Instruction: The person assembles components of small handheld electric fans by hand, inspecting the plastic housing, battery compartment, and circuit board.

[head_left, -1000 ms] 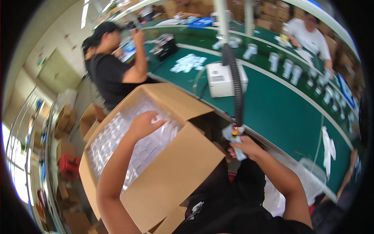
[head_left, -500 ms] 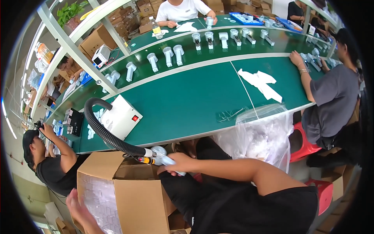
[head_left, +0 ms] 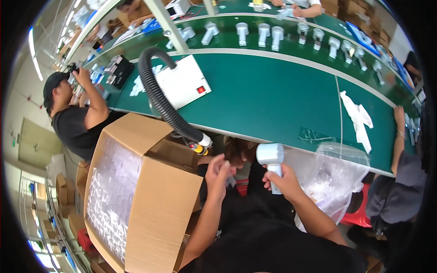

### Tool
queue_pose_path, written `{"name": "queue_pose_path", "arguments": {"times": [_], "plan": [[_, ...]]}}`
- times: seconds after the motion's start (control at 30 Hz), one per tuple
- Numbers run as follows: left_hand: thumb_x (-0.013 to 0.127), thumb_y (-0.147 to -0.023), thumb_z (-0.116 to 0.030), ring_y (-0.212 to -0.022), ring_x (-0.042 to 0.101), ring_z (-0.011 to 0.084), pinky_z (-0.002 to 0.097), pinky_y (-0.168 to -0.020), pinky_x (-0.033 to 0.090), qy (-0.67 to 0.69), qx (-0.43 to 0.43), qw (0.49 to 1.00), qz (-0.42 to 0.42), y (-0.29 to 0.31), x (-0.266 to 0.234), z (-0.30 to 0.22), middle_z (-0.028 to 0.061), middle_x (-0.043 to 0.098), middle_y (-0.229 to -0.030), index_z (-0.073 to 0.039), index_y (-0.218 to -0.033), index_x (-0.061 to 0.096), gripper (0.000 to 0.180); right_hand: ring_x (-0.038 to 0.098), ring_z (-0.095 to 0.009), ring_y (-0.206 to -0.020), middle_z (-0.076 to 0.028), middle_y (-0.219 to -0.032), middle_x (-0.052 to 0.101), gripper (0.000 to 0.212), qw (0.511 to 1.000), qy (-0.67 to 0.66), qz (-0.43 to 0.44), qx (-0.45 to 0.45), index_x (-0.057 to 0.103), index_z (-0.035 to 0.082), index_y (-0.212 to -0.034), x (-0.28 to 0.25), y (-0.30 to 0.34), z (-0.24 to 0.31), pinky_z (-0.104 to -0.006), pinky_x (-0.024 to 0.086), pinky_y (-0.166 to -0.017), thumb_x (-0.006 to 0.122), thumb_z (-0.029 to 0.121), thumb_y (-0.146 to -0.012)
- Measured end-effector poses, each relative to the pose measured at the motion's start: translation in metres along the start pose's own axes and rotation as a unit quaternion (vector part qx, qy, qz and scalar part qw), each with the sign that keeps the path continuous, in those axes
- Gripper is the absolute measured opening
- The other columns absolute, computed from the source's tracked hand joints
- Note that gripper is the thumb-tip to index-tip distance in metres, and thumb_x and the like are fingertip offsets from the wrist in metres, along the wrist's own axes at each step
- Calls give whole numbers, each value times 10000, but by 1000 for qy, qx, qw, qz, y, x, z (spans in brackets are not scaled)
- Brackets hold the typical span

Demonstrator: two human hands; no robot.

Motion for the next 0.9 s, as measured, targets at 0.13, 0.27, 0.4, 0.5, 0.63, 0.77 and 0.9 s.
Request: {"name": "queue_pose_path", "arguments": {"times": [0.13, 0.27, 0.4, 0.5, 0.63, 0.77, 0.9], "plan": [[636, -906, -68, -831, 658, 176, 297, -730, 552, 5, 60, 996, -60, -44, -9, -11, 70, 606, -967, 27, -1257, 500, 388, 643, -129, -671, -91, -849, 649, 322, 1000, 22, -8, 12, 543, -26, -1183, -4, 12, -2, -263, 519, -583, 590, 105, -893], [642, -878, 3, -838, 638, 138, 268, -757, 546, -24, 126, 990, -55, -52, -8, -14, 59, 613, -965, 16, -1227, 528, 367, 644, -129, -672, -86, -848, 649, 324, 998, 6, -43, 42, 546, -26, -1182, -17, 26, -24, -264, 523, -587, 592, 103, -889], [639, -876, 12, -836, 626, 127, 262, -760, 543, -53, 147, 988, -9, -47, -2, -13, 59, 609, -962, 20, -1225, 527, 368, 646, -139, -663, -91, -842, 647, 311, 997, -3, -54, 51, 543, -27, -1175, -11, 36, -27, -269, 527, -578, 583, 98, -892], [639, -872, 15, -822, 618, 120, 259, -742, 542, -50, 141, 988, 25, -48, 0, -17, 59, 601, -960, 27, -1215, 530, 360, 648, -155, -658, -103, -842, 650, 296, 999, -9, -34, 30, 540, -30, -1161, 3, 26, -19, -275, 527, -574, 575, 105, -900], [645, -873, -35, -763, 653, 172, 292, -646, 562, -1, -34, 999, 38, -56, 17, -25, 84, 594, -923, -14, -1130, 460, 317, 662, -204, -750, -141, -907, 668, 348, 984, -103, 11, -143, 528, -21, -1194, 27, -16, 4, -322, 539, -639, 528, 231, -954], [662, -833, 17, -832, 646, 156, 293, -700, 556, -50, 58, 980, 183, -18, 6, -17, 80, 609, -939, -31, -1041, 481, 280, 575, -283, -1181, -216, -1263, 593, 447, 945, -196, 124, -230, 437, 5, -1316, 66, -66, 34, -420, 426, -1032, 486, 316, -999], [697, -791, 31, -960, 652, 211, 371, -860, 546, -46, 19, 971, 233, 22, 5, -32, 98, 619, -1064, 39, -1175, 538, 415, 578, -319, -1191, -193, -1292, 581, 549, 937, -177, 224, -202, 446, 74, -1333, 84, -69, 23, -453, 449, -1014, 600, 420, -935]]}}
Point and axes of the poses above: each hand's wrist, its own y-axis away from the middle knuckle, its own x-axis out of the palm, z = x × y, the point moved 1 cm from there along -y, towards the middle knuckle
